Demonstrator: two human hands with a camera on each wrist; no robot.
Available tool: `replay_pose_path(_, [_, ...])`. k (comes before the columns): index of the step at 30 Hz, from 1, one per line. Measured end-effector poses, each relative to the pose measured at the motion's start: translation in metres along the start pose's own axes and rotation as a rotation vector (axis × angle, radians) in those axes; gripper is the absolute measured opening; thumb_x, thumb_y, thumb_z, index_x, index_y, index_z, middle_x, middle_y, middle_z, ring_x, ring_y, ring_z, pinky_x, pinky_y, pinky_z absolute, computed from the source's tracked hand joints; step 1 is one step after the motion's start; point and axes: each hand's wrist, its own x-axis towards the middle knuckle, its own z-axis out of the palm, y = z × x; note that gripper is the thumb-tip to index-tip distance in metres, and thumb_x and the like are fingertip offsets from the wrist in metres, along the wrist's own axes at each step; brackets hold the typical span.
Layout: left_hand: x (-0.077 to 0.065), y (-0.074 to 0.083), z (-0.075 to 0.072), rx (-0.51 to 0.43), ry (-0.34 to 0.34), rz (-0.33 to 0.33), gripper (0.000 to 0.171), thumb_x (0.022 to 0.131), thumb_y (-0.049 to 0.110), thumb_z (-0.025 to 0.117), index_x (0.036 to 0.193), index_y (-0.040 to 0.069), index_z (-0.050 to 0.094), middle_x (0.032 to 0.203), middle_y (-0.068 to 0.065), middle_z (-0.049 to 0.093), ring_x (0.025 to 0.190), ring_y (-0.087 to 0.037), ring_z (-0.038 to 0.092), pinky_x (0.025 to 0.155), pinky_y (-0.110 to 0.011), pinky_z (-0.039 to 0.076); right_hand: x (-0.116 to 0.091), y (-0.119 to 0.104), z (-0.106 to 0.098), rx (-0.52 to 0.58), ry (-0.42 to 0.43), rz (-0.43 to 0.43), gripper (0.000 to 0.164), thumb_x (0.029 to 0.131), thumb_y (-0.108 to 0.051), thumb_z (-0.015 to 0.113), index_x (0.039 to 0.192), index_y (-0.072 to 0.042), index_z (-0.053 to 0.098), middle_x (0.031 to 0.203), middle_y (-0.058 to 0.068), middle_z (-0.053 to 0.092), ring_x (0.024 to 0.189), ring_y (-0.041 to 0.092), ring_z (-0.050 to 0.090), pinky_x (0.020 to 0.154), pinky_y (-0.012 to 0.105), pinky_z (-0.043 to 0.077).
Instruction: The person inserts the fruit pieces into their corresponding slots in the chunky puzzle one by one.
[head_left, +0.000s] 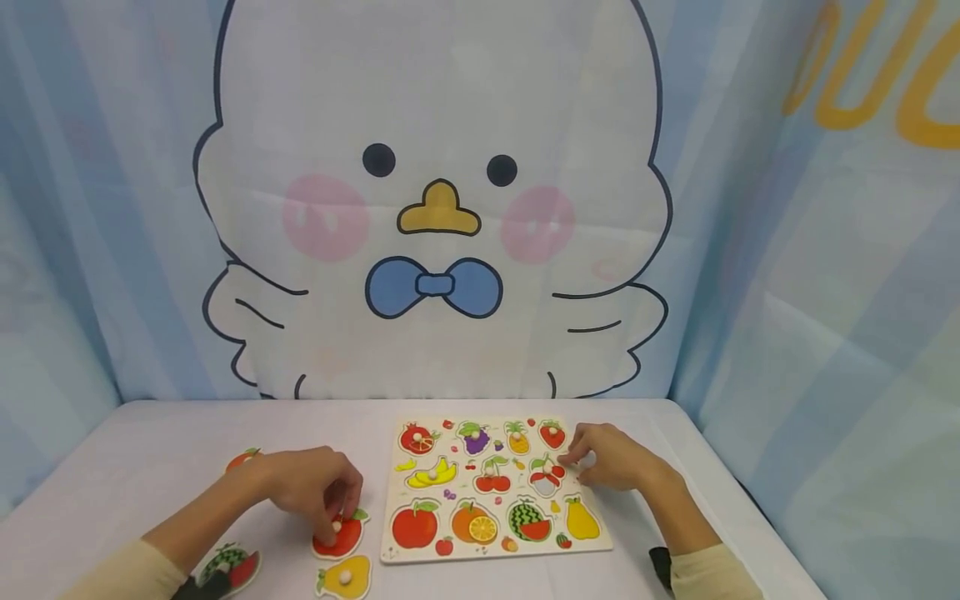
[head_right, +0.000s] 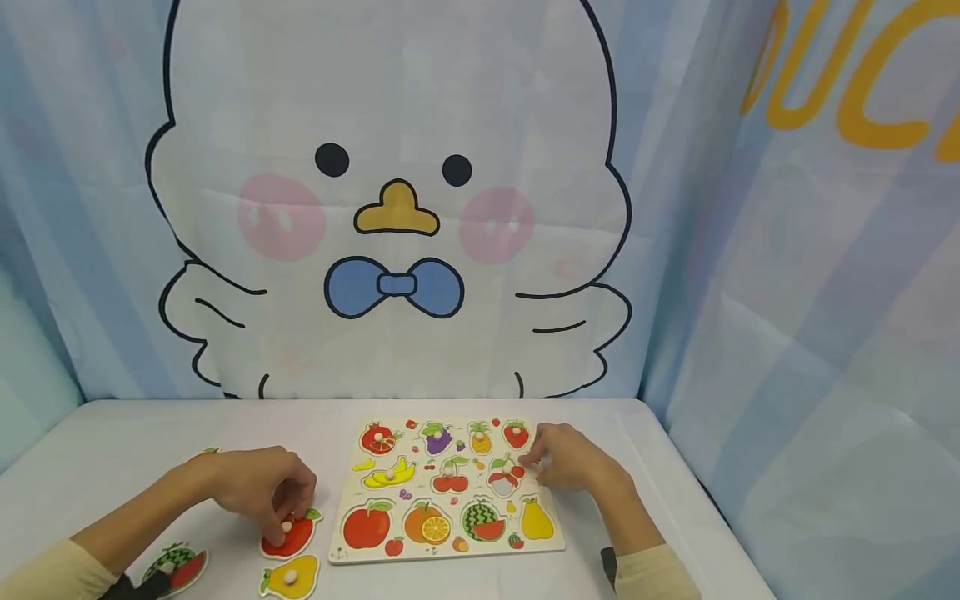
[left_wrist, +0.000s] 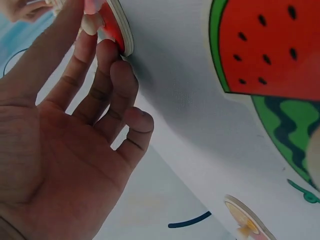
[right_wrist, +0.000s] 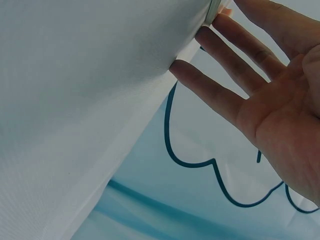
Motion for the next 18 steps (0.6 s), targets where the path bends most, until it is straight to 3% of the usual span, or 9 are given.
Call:
replay_pose_path(10, [-0.0049,0.0017,0.002,-0.017,0.022,-0.014,0.019,0.07,0.011,0.084,0.072,0.021,0.068,0.068,0.004,0.063,0.062,-0.011,0.055,0.06,-0.023,0.047,0.0006,-0.0007,0.0014,-0.004,-0.003,0.009,0.031,0.073,-0.01,0.082,0.1,-0.024,0.077,0.096,-0.011,0.058,0.095,0.018,0.054,0.091,0.042,0.048])
replay_pose_path(18, [-0.0052,-0.002,0.0021,-0.014,0.047,0.042,0.019,0.069,0.01,0.084,0.07,0.022,0.069,0.066,0.006,0.063,0.059,-0.009,0.054,0.057,-0.022,0.047,-0.0004,-0.0026,-0.0004,-0.006,-0.005,0.007,0.03,0.074,-0.009,0.081,0.1,-0.022,0.077,0.096,-0.011,0.058,0.095,0.017,0.053,0.091,0.042,0.048])
